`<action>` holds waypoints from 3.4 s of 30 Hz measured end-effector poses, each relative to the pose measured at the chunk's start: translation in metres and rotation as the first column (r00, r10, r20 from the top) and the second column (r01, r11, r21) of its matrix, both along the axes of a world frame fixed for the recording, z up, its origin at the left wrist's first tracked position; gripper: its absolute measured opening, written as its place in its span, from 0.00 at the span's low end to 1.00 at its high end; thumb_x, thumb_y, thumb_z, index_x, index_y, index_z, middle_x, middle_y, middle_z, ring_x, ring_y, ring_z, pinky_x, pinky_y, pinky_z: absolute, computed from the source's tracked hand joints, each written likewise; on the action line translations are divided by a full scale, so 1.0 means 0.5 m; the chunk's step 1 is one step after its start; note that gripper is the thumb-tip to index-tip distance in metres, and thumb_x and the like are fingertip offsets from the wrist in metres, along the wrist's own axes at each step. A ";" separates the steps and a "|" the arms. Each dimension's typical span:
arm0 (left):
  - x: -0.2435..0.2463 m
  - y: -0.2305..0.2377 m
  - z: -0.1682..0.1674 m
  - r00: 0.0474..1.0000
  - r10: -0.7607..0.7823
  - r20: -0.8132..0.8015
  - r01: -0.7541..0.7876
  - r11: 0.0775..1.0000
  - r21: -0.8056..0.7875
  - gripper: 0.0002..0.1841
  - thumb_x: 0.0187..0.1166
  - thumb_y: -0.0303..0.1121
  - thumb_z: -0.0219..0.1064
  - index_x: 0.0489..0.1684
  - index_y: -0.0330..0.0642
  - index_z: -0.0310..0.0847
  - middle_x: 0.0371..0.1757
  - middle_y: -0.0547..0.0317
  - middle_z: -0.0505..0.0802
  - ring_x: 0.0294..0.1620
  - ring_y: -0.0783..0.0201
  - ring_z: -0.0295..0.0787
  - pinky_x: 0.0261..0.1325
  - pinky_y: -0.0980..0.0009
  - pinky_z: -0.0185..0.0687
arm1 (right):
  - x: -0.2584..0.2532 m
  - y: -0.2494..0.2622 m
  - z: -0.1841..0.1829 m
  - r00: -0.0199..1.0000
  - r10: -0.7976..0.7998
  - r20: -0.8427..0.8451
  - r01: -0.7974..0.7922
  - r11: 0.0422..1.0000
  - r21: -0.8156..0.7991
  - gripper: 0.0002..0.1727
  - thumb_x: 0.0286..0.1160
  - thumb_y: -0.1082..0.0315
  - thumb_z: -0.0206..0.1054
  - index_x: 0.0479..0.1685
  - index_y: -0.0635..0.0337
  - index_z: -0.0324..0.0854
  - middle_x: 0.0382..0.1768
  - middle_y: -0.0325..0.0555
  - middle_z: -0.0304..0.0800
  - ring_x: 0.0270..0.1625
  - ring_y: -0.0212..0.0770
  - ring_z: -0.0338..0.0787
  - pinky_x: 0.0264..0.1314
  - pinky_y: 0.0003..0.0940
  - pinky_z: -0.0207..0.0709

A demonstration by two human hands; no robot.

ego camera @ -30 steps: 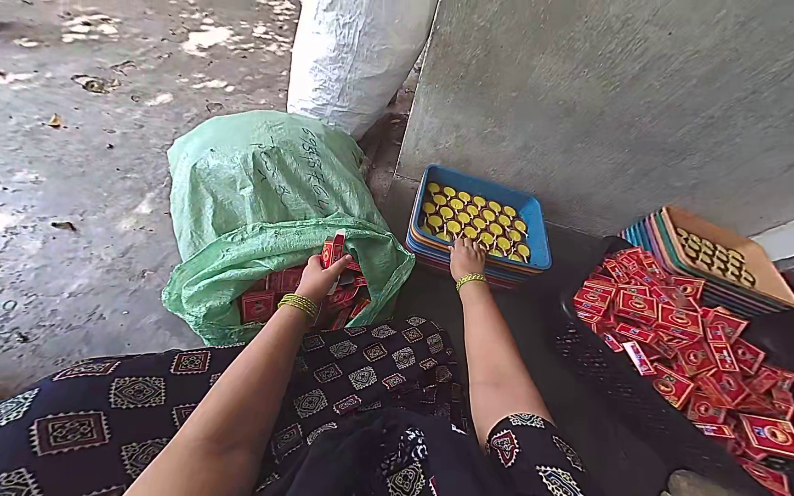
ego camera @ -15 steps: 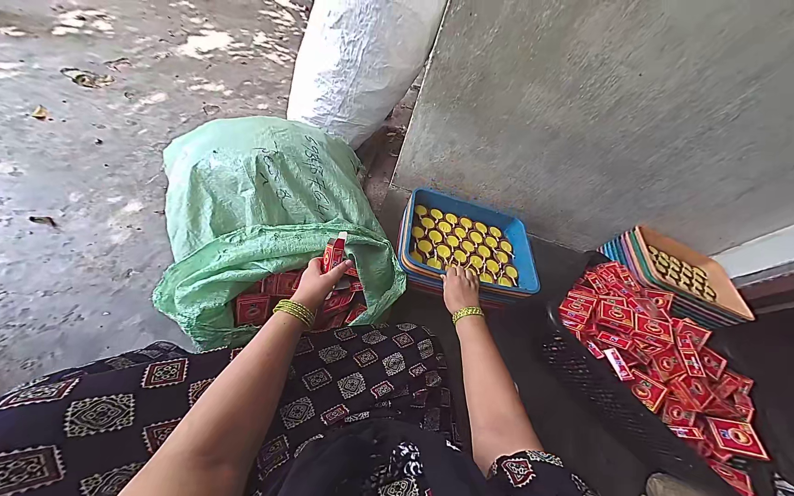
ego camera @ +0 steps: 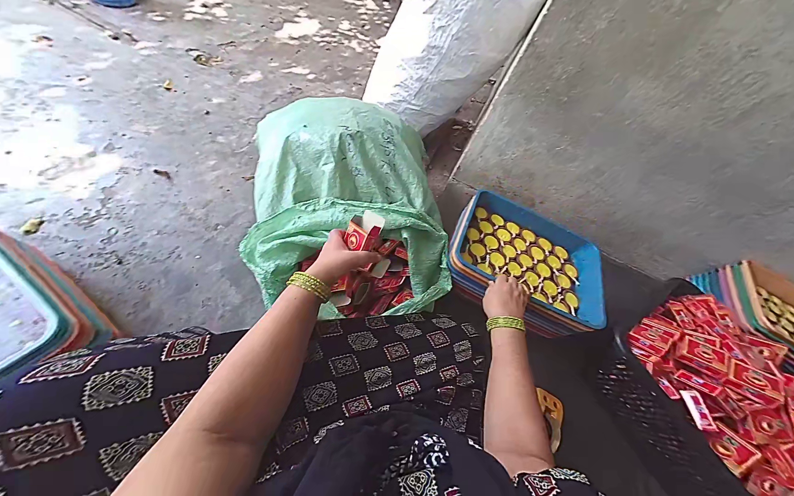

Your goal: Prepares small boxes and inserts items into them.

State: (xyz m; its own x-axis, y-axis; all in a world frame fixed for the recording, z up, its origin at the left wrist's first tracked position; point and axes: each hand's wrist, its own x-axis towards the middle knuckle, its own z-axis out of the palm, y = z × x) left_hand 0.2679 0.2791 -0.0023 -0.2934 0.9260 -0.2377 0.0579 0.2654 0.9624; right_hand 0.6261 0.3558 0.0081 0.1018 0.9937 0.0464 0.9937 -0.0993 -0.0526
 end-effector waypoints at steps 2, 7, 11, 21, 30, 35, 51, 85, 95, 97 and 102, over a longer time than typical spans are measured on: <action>-0.021 -0.019 0.030 0.997 0.066 -0.051 -0.065 0.998 0.006 0.62 0.42 0.51 0.92 0.81 0.38 0.55 0.60 0.40 0.88 0.57 0.49 0.91 0.61 0.46 0.87 | -0.058 -0.009 0.030 0.998 -0.067 -0.019 0.065 0.993 -0.099 0.31 0.86 0.65 0.56 0.89 0.63 0.63 0.86 0.71 0.62 0.88 0.70 0.63 0.83 0.73 0.56; -0.058 -0.023 0.044 0.974 0.222 -0.042 -0.222 0.975 0.007 0.55 0.63 0.73 0.72 0.82 0.37 0.61 0.60 0.39 0.89 0.58 0.49 0.90 0.63 0.46 0.85 | -0.239 -0.006 0.052 0.914 0.369 -0.166 -0.393 0.909 -0.140 0.21 0.81 0.63 0.65 0.67 0.65 0.83 0.68 0.68 0.84 0.72 0.68 0.83 0.71 0.71 0.75; -0.053 -0.013 0.024 0.937 0.347 0.030 -0.346 0.938 -0.036 0.50 0.73 0.73 0.61 0.81 0.35 0.63 0.60 0.36 0.89 0.60 0.45 0.90 0.64 0.43 0.84 | -0.384 0.041 -0.057 0.850 0.339 -0.404 -0.515 0.697 -0.499 0.23 0.86 0.49 0.62 0.62 0.58 0.87 0.52 0.55 0.94 0.51 0.52 0.94 0.58 0.56 0.85; -0.118 -0.009 -0.102 0.969 0.246 0.018 -0.241 0.958 -0.154 0.42 0.70 0.52 0.79 0.79 0.37 0.67 0.62 0.37 0.90 0.63 0.44 0.89 0.69 0.41 0.82 | -0.471 0.068 -0.208 0.781 -0.033 -0.624 -0.264 0.888 -0.377 0.25 0.73 0.49 0.76 0.60 0.60 0.89 0.50 0.55 0.92 0.50 0.49 0.90 0.59 0.50 0.81; -0.145 0.038 -0.131 0.987 0.126 0.099 -0.092 0.952 -0.293 0.29 0.79 0.42 0.61 0.81 0.44 0.65 0.61 0.36 0.88 0.60 0.41 0.89 0.58 0.37 0.84 | -0.406 0.059 -0.098 0.473 0.438 -0.764 -0.635 0.771 0.049 0.10 0.71 0.67 0.58 0.27 0.55 0.84 0.33 0.41 0.88 0.40 0.35 0.86 0.47 0.41 0.78; -0.127 0.014 -0.113 0.905 -0.217 0.366 0.323 0.910 -0.259 0.40 0.80 0.68 0.56 0.75 0.39 0.74 0.60 0.39 0.89 0.56 0.47 0.90 0.57 0.45 0.86 | -0.451 0.030 -0.102 0.416 0.762 -0.496 -0.858 0.510 0.065 0.13 0.78 0.62 0.63 0.46 0.59 0.89 0.56 0.49 0.90 0.67 0.49 0.84 0.77 0.50 0.73; -0.138 0.009 -0.140 0.997 -0.052 -0.053 0.035 0.958 -0.284 0.47 0.57 0.33 0.86 0.83 0.42 0.63 0.65 0.34 0.87 0.64 0.40 0.87 0.65 0.39 0.82 | -0.470 0.032 -0.199 0.880 0.450 -0.151 -0.441 0.661 -0.607 0.42 0.73 0.26 0.62 0.60 0.59 0.88 0.55 0.57 0.92 0.57 0.54 0.92 0.65 0.60 0.80; -0.102 0.012 -0.128 0.958 -0.227 0.176 0.261 0.944 -0.203 0.58 0.46 0.35 0.89 0.85 0.43 0.54 0.60 0.39 0.89 0.55 0.47 0.93 0.55 0.48 0.91 | -0.509 -0.010 -0.143 0.010 0.364 -0.931 -0.425 0.844 0.326 0.15 0.74 0.77 0.71 0.57 0.63 0.76 0.51 0.52 0.92 0.55 0.42 0.92 0.61 0.40 0.88; -0.156 0.021 -0.108 0.988 0.092 0.123 -0.095 0.995 0.024 0.56 0.44 0.37 0.87 0.84 0.45 0.58 0.58 0.41 0.91 0.55 0.47 0.92 0.58 0.45 0.88 | -0.540 -0.039 -0.231 0.793 0.568 -0.220 -0.598 0.658 -0.458 0.56 0.61 0.30 0.74 0.82 0.66 0.65 0.66 0.61 0.87 0.68 0.57 0.88 0.70 0.61 0.79; -0.145 0.012 -0.093 0.986 0.093 0.137 -0.097 0.995 0.023 0.55 0.45 0.35 0.87 0.83 0.45 0.58 0.58 0.41 0.91 0.55 0.49 0.92 0.57 0.47 0.88 | -0.558 -0.053 -0.254 0.831 0.531 -0.164 -0.533 0.679 -0.504 0.60 0.62 0.42 0.78 0.88 0.71 0.52 0.71 0.65 0.83 0.72 0.59 0.86 0.73 0.59 0.78; -0.153 -0.003 -0.068 0.982 0.108 0.154 -0.113 0.993 0.022 0.55 0.48 0.33 0.86 0.85 0.46 0.55 0.60 0.42 0.90 0.57 0.51 0.91 0.60 0.50 0.88 | -0.527 -0.003 -0.211 0.889 0.301 -0.344 -0.431 0.802 -0.414 0.29 0.61 0.65 0.77 0.66 0.63 0.81 0.59 0.62 0.90 0.65 0.59 0.89 0.67 0.62 0.80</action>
